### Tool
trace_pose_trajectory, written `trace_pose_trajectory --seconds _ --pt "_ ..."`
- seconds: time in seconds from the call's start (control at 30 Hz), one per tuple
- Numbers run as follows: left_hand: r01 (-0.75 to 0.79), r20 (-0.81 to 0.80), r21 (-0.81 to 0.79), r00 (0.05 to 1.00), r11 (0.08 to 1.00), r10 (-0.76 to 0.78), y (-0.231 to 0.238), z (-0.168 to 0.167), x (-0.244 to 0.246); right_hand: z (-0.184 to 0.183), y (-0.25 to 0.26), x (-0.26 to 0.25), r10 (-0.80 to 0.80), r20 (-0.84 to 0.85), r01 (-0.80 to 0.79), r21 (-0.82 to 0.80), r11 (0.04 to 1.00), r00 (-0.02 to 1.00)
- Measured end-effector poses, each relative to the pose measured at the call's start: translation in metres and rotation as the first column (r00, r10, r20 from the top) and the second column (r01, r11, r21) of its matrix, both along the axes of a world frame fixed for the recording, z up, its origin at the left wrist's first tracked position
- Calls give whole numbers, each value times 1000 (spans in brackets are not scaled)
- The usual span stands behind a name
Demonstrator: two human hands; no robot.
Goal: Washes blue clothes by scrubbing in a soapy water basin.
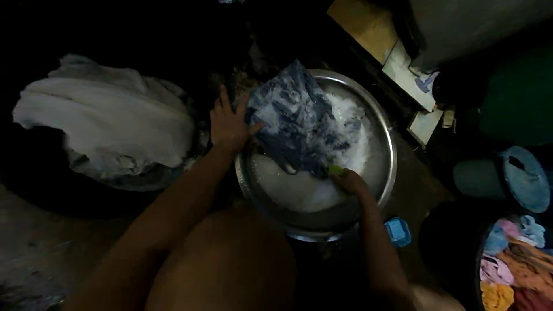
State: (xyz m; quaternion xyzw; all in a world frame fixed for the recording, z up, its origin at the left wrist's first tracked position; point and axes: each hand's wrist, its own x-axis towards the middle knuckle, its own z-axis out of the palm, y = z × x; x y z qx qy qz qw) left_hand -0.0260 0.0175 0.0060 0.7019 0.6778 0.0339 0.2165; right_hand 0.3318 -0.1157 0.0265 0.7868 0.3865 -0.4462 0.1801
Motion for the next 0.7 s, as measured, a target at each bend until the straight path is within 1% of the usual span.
trace_pose_trajectory --seconds 0.03,0.07,0.1,0.17,0.2,0.23,0.27,0.3,0.33,0.37,0.4,0.43,0.47,0.5,0.53,0.57,0.6,0.63,0.67,0.7 --pt "0 -7 5 1000 1000 0 -3 -3 -1 6 1 0 106 3 -105 -124 987 994" --pt "8 -11 23 1000 1000 -8 -6 -6 -2 4 -2 -7 215 6 -207 -244 947 977" --pt "13 -18 29 1000 1000 -12 -6 -7 -2 -5 -11 -18 289 -1 -275 -317 908 957" --pt "4 -19 26 1000 1000 -4 -1 -6 0 -36 -29 -56 363 -58 -360 -341 868 930" --pt "-2 -15 32 1000 999 2 -1 -7 0 -49 -33 -80 406 -126 -424 -326 845 905" --pt "-6 -11 35 1000 999 6 -1 -8 0 -59 -33 -103 422 -207 -467 -282 838 883" --pt "-7 -6 51 1000 999 8 -2 -9 0 -63 -31 -123 398 -281 -458 -194 867 873" --pt "-2 -3 67 1000 998 2 -3 -10 -2 -63 -29 -140 326 -356 -371 -66 926 876" --pt "6 -5 73 1000 997 -6 -3 -12 -2 -59 -22 -153 191 -451 -184 61 981 872" --pt "9 -7 72 1000 997 -9 -3 -13 -2 -47 -6 -167 92 -564 -4 155 988 821" --pt "7 -9 67 1000 998 -6 -1 -12 -2 -32 11 -177 60 -657 130 237 963 751" --pt "4 -8 63 1000 998 -4 0 -12 -2 -16 24 -186 70 -699 227 323 919 712" --pt "11 -12 67 1000 998 -10 0 -13 -2 2 34 -195 128 -691 291 456 841 712" --pt "19 -9 63 1000 998 -19 -1 -13 -3 14 42 -207 222 -642 326 619 714 733" --pt "22 0 28 1000 999 -22 -1 -9 -3 24 52 -219 302 -559 319 752 577 772" --pt "16 9 -6 1000 1000 -16 0 -5 -2 28 62 -229 359 -433 247 853 460 827" --pt "7 9 -13 1000 1000 -7 1 -2 -1 24 68 -232 386 -305 147 910 388 870" --pt "5 28 -18 1000 1000 -5 1 0 -2 12 67 -224 390 -185 26 925 380 902" --pt "10 40 -6 999 1000 -10 0 -1 -3 -8 57 -203 359 -85 -87 896 436 930" --pt "22 28 5 999 1000 -22 -3 -3 -4 -32 39 -172 298 24 -182 838 514 954"
